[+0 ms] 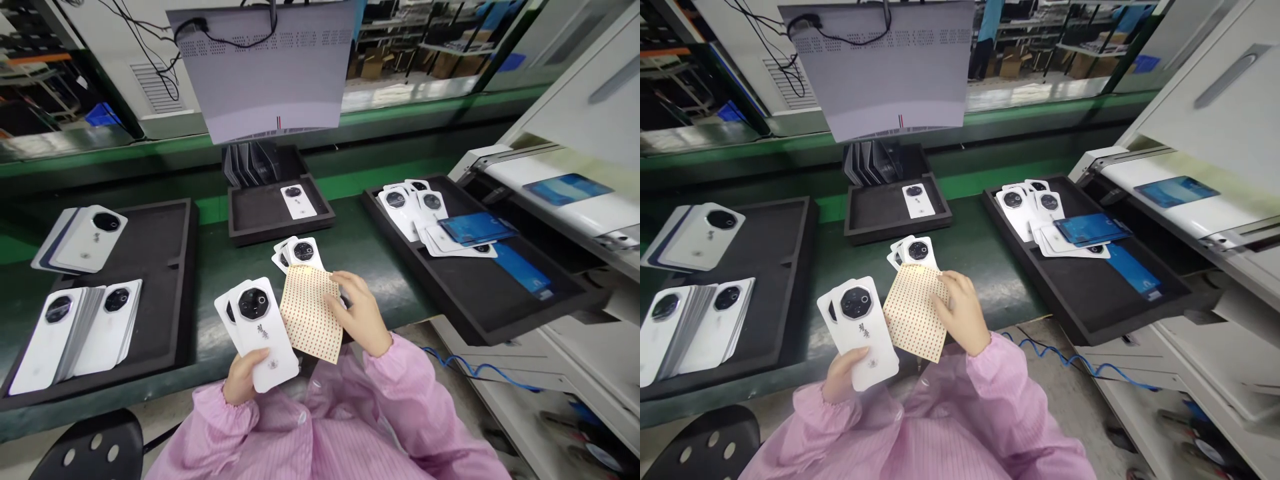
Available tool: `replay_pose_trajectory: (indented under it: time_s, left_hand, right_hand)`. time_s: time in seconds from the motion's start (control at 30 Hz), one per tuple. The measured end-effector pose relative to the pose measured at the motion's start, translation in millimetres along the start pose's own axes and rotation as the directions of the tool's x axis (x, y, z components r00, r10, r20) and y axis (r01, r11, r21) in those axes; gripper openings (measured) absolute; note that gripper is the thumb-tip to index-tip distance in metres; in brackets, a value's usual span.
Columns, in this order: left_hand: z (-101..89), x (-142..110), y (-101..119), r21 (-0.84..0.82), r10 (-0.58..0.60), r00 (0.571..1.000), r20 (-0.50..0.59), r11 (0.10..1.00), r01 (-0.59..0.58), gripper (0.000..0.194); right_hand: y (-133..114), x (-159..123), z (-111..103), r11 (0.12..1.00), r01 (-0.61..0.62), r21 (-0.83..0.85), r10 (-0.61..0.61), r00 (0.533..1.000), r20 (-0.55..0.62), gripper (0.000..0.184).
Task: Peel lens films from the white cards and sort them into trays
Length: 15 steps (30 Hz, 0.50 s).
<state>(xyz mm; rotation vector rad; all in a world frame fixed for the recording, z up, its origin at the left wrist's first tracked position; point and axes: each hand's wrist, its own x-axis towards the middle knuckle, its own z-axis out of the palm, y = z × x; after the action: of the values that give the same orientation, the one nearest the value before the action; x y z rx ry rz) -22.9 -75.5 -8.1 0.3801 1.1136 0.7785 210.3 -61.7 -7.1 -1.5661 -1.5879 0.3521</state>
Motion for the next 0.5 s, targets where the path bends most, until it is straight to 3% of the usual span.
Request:
replay_pose_trajectory:
  time_s: [0.2,0.37,0.5]
  left_hand:
    - [1.8,-1.7,-2.5,0.102,-0.018,0.998,-0.053,0.994,0.023,0.046]
    - [-3.0,-4.3,-5.7,0.190,-0.014,0.998,-0.054,0.982,0.024,0.042]
    - [-12.3,-4.9,1.4,0.270,0.037,0.995,-0.090,0.963,-0.012,0.026]
  right_hand:
    - [31.7,33.7,5.3,0.992,-0.068,-0.105,0.088,0.978,0.191,0.031]
    - [35.6,46.8,12.2,0.995,-0.083,-0.048,0.091,0.973,0.210,0.018]
    - [30.4,56.3,-3.5,0.996,-0.068,0.057,0.056,0.979,0.195,0.016]
